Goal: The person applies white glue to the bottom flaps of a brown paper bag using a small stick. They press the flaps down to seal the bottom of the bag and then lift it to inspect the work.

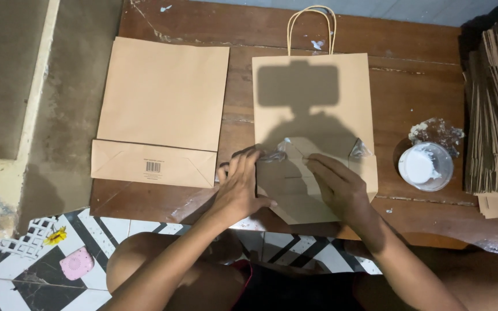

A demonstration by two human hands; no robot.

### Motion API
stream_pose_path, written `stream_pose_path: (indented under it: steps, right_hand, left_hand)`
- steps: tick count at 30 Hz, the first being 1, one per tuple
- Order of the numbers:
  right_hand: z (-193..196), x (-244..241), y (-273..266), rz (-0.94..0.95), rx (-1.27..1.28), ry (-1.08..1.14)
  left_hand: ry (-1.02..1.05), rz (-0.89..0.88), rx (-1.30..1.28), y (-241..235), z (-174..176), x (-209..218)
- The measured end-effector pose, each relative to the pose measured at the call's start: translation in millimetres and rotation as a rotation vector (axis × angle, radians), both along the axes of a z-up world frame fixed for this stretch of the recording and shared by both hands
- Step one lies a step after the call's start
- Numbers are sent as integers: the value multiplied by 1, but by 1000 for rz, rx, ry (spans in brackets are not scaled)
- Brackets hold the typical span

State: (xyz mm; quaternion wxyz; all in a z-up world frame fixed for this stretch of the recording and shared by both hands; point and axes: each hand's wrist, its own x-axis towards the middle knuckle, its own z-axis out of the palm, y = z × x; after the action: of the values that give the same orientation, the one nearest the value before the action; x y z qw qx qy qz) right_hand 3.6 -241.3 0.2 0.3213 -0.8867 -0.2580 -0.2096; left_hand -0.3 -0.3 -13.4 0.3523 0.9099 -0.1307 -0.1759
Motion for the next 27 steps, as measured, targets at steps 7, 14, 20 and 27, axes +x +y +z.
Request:
stream_pose_path:
  steps: [7, 14, 20, 27]
  right_hand:
    - [-7, -12, 8, 115, 25, 58]
    - [-17, -19, 5, 110, 10, 108]
    - [-18, -13, 5, 119, 2, 105]
    - [-48, -23, 8, 257, 0, 205]
  left_hand:
    - [-10, -11, 19, 0, -3, 0]
    - [2, -4, -8, -1, 6, 0]
    - [9, -2, -7, -1, 5, 0]
    - [7, -12, -20, -2, 12, 1]
